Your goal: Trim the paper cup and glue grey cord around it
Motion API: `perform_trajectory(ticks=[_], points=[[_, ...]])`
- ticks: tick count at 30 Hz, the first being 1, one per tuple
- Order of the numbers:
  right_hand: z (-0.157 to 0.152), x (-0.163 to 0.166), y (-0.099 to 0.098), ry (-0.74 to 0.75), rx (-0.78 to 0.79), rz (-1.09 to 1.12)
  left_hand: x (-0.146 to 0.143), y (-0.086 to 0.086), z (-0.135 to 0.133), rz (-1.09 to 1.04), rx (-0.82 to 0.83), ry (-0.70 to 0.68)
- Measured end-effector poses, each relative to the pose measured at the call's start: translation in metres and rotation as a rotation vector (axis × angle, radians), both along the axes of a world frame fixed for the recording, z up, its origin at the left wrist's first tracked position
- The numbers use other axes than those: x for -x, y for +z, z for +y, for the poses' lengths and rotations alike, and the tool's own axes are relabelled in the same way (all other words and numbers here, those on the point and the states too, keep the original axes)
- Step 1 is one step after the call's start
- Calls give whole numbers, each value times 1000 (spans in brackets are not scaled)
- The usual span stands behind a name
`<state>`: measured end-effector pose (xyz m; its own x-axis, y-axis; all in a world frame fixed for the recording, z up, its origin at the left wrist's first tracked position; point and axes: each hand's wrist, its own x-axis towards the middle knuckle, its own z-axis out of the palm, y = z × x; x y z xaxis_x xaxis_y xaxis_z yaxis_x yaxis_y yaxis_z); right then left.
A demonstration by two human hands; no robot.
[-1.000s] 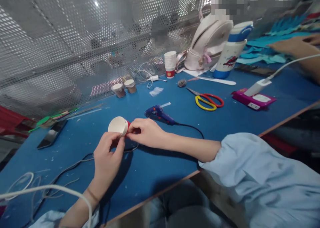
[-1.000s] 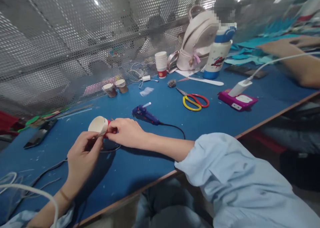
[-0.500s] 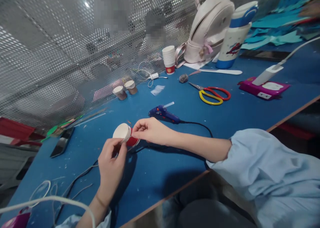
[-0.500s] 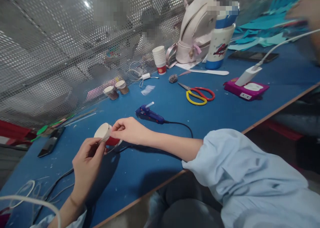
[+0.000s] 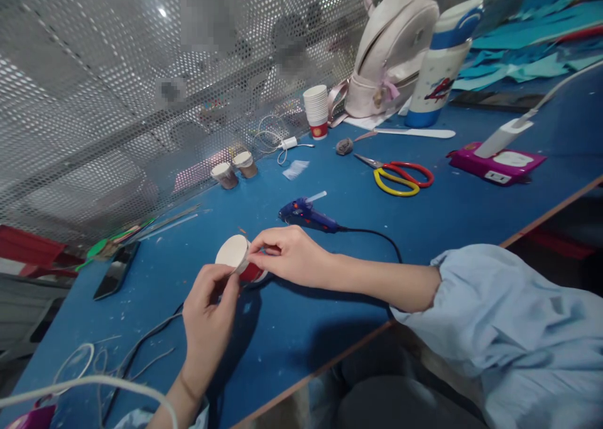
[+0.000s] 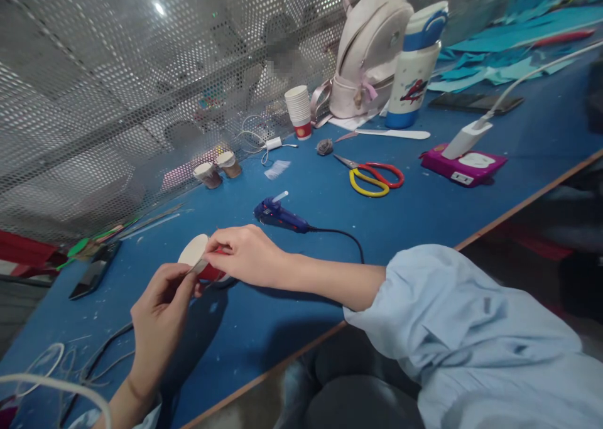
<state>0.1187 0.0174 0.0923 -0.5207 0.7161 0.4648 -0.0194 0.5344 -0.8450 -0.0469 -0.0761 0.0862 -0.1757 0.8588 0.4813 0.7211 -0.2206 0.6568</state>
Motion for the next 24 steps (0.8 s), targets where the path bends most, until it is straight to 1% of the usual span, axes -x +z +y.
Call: perform_trajectory(ticks=[4,18,24], points=[[1,0,0,-3,30,-18,0,1,-1,-20,-5,-12],[7,2,-4,-44,-6,14,2,1,-1,-54,-16,-22],[7,1,-4,-37,-3,24,2,-1,-1,-76,-23,-39]])
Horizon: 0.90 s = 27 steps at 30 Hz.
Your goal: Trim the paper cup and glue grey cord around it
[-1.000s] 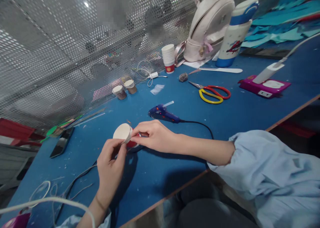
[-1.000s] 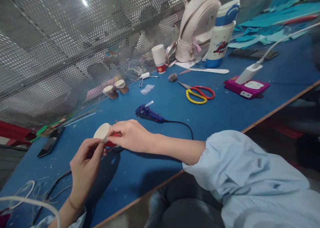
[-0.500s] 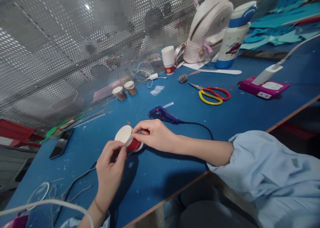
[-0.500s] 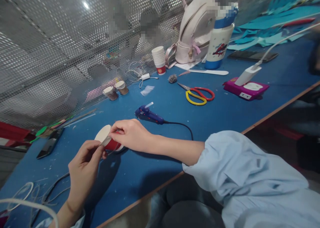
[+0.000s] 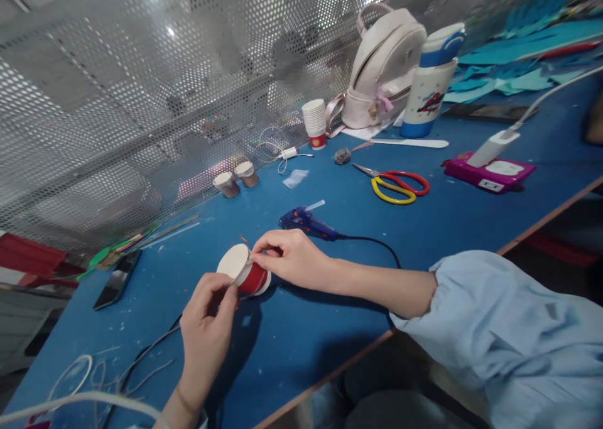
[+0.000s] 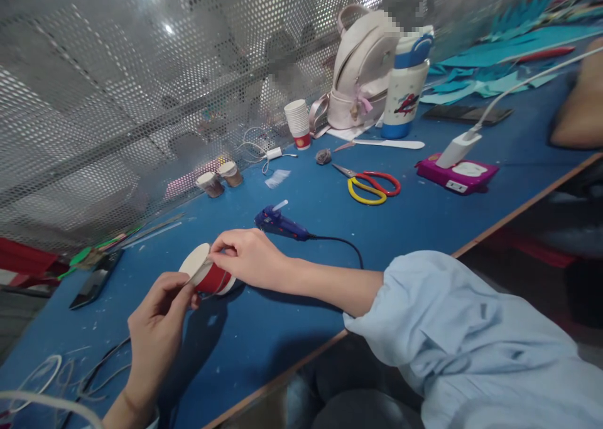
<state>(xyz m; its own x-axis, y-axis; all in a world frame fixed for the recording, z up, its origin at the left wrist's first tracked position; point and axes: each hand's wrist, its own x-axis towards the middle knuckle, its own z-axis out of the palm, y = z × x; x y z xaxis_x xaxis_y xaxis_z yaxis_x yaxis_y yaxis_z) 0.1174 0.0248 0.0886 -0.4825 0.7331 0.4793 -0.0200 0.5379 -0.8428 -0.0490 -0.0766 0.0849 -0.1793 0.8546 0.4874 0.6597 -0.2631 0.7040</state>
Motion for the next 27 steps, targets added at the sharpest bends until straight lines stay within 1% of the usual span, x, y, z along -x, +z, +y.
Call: perform_trajectory(ticks=[5,12,21,27], points=[[1,0,0,-3,7,10,2,-1,-1,-17,-15,-14],[0,0,2,-2,16,-10,2,0,-2,16,-19,-33],[1,1,2,-2,-26,-6,5,-1,-1,56,-82,-111],[1,1,2,-3,-7,-19,7,-1,-1,61,-87,-117]])
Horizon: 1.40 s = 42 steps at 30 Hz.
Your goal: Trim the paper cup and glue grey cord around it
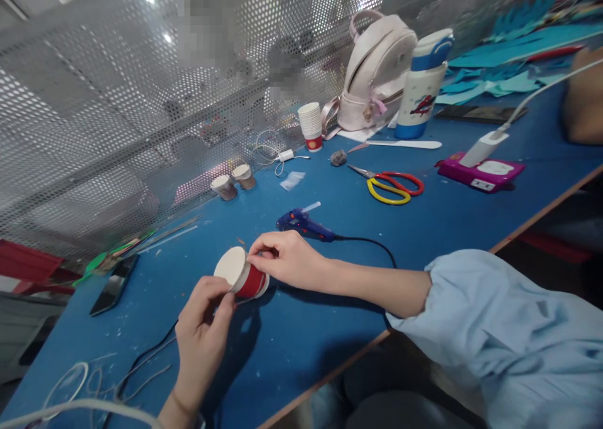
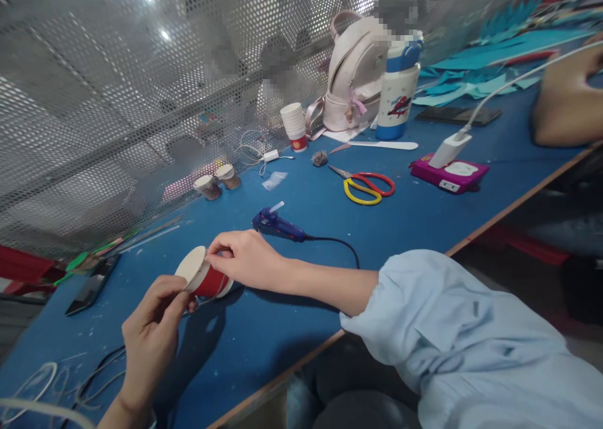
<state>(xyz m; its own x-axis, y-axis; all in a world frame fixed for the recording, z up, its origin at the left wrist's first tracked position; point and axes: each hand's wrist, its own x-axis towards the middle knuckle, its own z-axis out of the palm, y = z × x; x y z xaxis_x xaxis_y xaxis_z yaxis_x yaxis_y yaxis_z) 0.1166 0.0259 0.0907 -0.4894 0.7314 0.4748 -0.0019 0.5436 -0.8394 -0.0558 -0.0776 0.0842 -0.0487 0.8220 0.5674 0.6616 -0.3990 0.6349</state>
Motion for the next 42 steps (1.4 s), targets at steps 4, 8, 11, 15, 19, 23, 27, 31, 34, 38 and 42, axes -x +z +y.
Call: perform_trajectory(ticks=[4,8,11,15,19,23,27,31,34,38,42], points=[[0,0,0,0,-20,10,0,0,0,3,9,1],[1,-2,0,-7,-83,64,-1,1,2,-60,48,64],[1,-4,0,-58,-123,102,-1,2,3,-125,74,124],[1,-5,-3,-75,-268,128,-2,3,3,-167,85,146],[-4,-4,-6,-44,-439,89,-3,3,2,-220,109,137],[-8,-4,-6,-54,-505,35,-3,1,0,-214,114,116],[-9,-3,-6,-54,-490,17,-5,2,-2,-163,102,87],[-10,-2,-7,-52,-478,35,-8,2,-3,-90,71,82],[-11,-1,-7,-49,-471,49,-9,3,-4,-42,43,61],[-7,0,-5,-115,-457,116,-9,4,-4,-34,46,64],[2,-4,-2,-173,-339,217,-7,3,-3,-114,76,75]])
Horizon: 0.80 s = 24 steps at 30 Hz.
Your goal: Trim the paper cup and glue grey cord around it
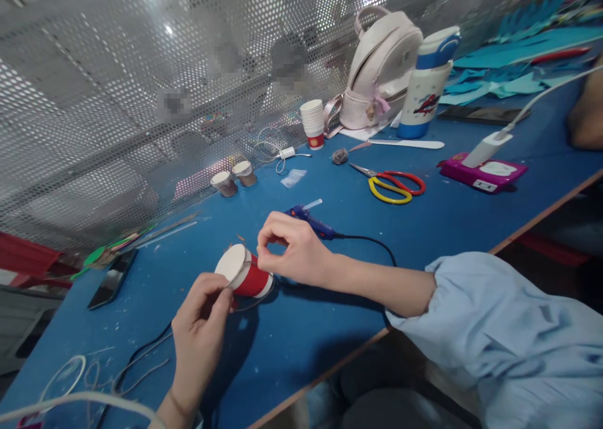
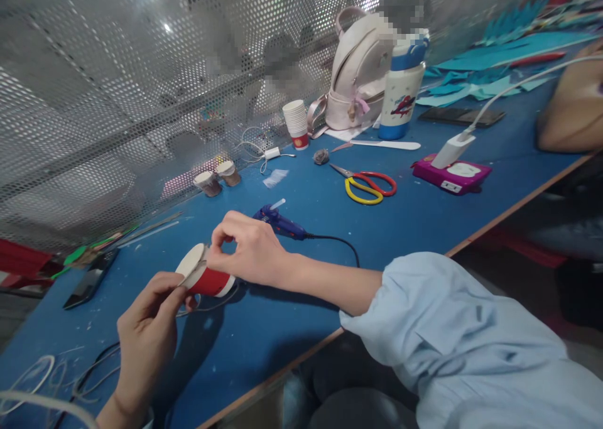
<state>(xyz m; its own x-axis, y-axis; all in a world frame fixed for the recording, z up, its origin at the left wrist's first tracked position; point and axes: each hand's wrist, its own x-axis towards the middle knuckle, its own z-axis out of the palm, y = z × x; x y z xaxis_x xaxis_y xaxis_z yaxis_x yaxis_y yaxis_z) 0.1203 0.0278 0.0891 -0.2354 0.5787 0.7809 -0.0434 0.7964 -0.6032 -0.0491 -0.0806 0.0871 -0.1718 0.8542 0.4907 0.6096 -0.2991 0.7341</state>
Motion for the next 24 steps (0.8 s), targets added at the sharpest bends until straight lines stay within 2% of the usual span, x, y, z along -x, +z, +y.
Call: perform_trajectory(ticks=[2,7,18,24], points=[[1,-2,1,31,35,0,1,-1,1,-39,14,6],[-9,-2,1,139,-3,-145,-1,1,0,-2,8,21],[-15,1,0,98,68,-220,-5,-1,0,104,-54,11],[-17,4,-3,67,23,-212,-8,0,0,153,-59,-16]])
